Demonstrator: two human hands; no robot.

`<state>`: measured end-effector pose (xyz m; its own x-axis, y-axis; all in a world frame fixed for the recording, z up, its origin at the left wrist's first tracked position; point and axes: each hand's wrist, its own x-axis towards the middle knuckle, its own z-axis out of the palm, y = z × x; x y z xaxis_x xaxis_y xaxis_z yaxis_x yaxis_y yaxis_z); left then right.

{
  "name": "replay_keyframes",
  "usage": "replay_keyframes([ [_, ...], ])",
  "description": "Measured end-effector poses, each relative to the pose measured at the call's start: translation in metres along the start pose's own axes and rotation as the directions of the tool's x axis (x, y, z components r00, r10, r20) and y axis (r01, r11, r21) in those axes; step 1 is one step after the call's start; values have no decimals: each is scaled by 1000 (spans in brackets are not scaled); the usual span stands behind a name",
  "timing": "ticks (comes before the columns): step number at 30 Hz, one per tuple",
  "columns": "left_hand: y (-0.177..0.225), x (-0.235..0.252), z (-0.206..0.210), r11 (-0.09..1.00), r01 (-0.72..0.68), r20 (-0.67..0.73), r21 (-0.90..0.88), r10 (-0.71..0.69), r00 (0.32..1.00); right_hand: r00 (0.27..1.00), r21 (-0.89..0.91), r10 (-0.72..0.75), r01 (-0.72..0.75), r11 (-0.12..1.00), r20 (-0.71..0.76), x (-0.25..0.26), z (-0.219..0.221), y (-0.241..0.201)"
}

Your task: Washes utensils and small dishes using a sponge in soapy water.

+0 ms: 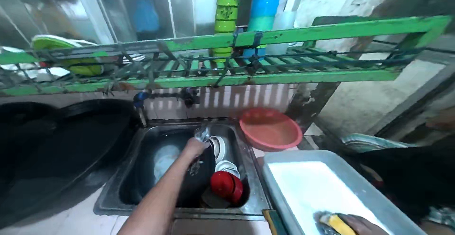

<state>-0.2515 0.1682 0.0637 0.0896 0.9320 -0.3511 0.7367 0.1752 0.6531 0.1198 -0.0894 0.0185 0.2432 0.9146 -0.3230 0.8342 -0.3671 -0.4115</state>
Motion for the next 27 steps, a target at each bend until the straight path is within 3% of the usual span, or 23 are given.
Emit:
replay_keyframes([
  [3,-47,18,-22,973,131,54,188,-144,988,999,-74,-39,38,997,-13,10,13,9],
  [5,-63,22,-29,981,162,14,106,-165,986,1000,-94,-8,6,996,-15,13,20,14],
  [7,-63,23,-26,981,152,-59,-121,-160,985,999,-99,18,-21,995,-26,12,24,17],
  [9,-38,18,-14,881,46,-62,-471,-85,994,998,-84,42,-45,995,-38,14,29,22],
  [11,4,3,2,642,-8,5,-766,19,1000,995,-47,80,-82,995,-54,22,35,27],
  [14,71,-30,44,396,-18,72,-918,210,975,989,79,119,-113,990,-86,27,34,26],
  [17,121,-59,106,321,15,141,-947,374,916,984,151,164,-153,977,-68,17,14,17],
  [20,148,-82,170,409,-16,204,-912,489,848,971,307,201,-154,939,-126,-1,-4,25],
  [23,148,-92,223,602,-125,292,-789,546,786,960,385,238,-166,908,-146,-27,-23,34],
  [25,141,-96,247,797,-196,401,-571,479,781,961,378,233,-162,911,-150,-41,-27,41],
  [27,136,-96,267,938,-187,519,-291,319,793,965,365,227,-166,916,-129,-48,-24,49],
])
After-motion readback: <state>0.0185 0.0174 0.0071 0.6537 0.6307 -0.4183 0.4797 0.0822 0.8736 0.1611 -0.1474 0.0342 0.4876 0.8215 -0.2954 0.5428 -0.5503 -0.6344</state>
